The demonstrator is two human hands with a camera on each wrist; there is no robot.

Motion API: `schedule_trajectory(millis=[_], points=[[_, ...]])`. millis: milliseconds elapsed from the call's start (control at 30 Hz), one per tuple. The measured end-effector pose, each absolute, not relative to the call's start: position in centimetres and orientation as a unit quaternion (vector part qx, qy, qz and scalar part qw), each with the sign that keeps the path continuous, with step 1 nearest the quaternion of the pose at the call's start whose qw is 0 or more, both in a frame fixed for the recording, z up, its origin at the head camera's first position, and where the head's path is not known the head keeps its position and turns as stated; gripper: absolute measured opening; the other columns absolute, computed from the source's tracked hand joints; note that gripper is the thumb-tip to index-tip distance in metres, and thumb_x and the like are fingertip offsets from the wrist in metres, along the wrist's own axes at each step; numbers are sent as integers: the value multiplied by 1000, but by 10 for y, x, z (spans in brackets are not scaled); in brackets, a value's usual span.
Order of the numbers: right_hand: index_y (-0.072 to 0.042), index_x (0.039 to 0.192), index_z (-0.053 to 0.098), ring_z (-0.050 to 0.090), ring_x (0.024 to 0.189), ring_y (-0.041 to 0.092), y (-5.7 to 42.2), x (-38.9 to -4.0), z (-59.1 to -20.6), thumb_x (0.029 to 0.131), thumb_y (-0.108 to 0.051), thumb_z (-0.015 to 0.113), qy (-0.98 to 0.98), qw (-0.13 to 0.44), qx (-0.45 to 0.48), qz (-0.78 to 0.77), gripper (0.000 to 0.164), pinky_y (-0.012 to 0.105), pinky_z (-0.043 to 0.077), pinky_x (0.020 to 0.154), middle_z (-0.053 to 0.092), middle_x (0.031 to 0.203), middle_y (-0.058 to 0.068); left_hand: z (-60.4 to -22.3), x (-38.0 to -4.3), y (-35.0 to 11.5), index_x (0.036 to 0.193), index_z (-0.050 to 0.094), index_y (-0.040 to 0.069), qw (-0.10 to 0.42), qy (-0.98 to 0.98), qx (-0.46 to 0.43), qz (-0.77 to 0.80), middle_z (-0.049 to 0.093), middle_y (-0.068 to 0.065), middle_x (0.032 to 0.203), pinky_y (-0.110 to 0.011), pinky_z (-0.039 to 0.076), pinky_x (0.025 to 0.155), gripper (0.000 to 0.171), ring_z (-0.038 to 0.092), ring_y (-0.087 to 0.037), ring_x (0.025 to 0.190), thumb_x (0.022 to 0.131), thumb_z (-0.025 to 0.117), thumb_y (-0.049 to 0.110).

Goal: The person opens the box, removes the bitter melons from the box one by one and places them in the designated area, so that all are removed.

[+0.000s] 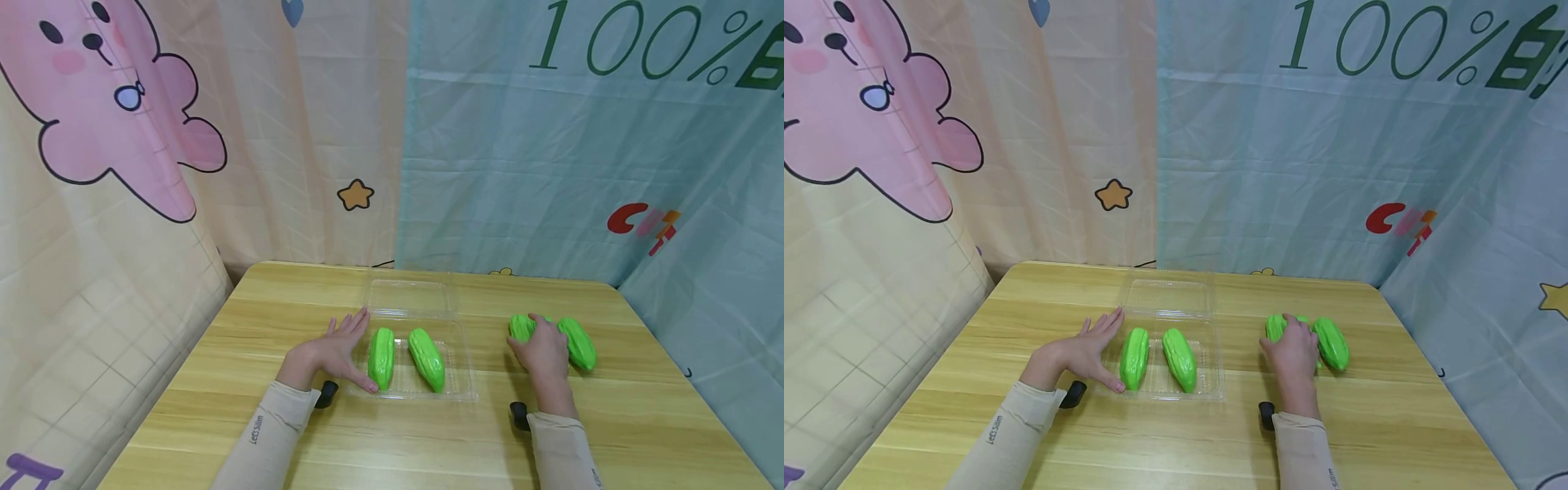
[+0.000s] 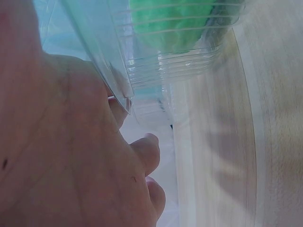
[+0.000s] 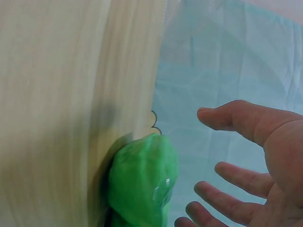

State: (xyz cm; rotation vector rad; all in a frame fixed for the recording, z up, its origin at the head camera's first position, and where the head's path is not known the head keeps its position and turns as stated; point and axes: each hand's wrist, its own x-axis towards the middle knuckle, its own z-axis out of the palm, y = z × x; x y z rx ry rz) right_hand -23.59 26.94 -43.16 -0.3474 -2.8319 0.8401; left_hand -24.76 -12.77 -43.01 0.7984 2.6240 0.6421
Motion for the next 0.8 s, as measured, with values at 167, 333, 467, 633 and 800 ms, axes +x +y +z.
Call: schedule_trajectory(millis=[167, 333, 467, 633, 800], points=[[5, 148, 40, 35, 129, 57, 266, -235, -426, 88, -24, 75, -938, 105, -103, 315, 75, 65, 33, 106, 42, 140, 37, -430, -247, -128, 160, -7, 2, 161, 919, 280, 226, -11, -16, 167, -58, -10, 118, 145, -8, -41, 151, 67, 86, 64], [3, 152, 36, 38, 131, 53, 265, -235, -419, 88, -25, 77, -923, 122, -86, 355, 81, 64, 35, 106, 42, 144, 35, -430, -247, -128, 160, -5, 1, 162, 920, 279, 223, -11, -16, 167, -58, -10, 118, 144, -8, -40, 151, 67, 86, 64], [1, 154, 32, 37, 134, 49, 263, -234, -414, 86, -26, 79, -913, 132, -84, 376, 87, 63, 36, 107, 39, 148, 32, -430, -247, -128, 160, -5, 1, 162, 920, 278, 222, -11, -16, 167, -58, -10, 118, 144, -8, -40, 151, 67, 86, 64], [-3, 157, 29, 37, 137, 46, 260, -232, -408, 86, -30, 81, -905, 122, -70, 402, 93, 61, 39, 105, 35, 152, 30, -430, -247, -128, 160, -5, 1, 163, 920, 277, 222, -11, -16, 167, -58, -10, 118, 144, -8, -40, 151, 67, 86, 64], [-7, 160, 26, 37, 139, 44, 256, -231, -404, 87, -36, 81, -893, 77, -35, 442, 96, 61, 40, 106, 34, 156, 26, -430, -247, -128, 160, -6, 2, 163, 921, 277, 222, -11, -16, 167, -58, -10, 118, 145, -8, -40, 151, 67, 86, 64]])
